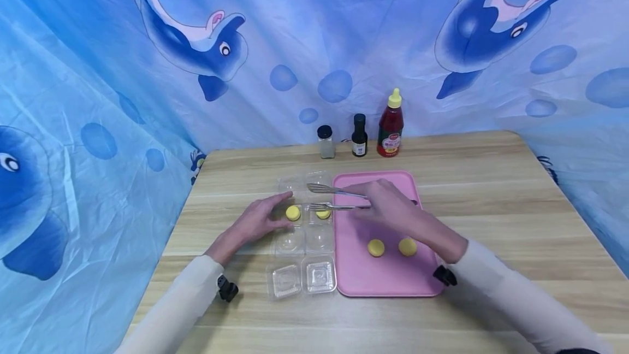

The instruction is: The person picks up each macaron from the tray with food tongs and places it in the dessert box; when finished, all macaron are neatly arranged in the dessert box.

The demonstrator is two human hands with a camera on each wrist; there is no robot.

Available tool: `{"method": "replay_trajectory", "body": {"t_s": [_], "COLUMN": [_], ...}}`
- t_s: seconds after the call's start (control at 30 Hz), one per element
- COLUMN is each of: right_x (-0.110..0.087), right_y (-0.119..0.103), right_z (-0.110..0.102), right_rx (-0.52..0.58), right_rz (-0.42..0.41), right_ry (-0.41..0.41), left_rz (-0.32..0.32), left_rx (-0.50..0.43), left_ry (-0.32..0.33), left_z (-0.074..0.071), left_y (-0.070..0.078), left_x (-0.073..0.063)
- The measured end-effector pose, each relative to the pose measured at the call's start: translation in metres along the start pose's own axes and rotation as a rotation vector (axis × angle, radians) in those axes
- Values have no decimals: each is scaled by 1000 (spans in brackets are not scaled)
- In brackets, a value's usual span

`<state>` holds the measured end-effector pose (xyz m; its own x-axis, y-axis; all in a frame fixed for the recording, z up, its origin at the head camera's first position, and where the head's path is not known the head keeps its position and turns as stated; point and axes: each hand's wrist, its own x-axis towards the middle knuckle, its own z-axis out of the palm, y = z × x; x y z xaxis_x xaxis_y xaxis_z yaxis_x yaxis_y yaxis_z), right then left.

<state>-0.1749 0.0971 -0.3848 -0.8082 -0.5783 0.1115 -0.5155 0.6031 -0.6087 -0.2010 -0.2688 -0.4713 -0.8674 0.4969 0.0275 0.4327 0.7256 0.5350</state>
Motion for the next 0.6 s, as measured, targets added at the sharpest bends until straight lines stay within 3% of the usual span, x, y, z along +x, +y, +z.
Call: {"method": "replay_trajectory", "body": {"t_s": [0.2,0.37,0.5,0.6], "right_x": [-43,-79,-107,-125], "right_y": [13,27,35,39], "right_z": [-18,-25,-27,-29], "right_rx": [-8,4,34,21], "right_rz": [94,95,99,107], "right_ry": [12,30,45,57], "left_rz": [-13,-27,13,103], "left_rx": [11,20,7,8], "left_ry": [-28,-19,9,28], "left_z": [-4,-8,-12,-12], "left_y": [2,7,19,30], "left_x": [0,-2,-11,-20]}}
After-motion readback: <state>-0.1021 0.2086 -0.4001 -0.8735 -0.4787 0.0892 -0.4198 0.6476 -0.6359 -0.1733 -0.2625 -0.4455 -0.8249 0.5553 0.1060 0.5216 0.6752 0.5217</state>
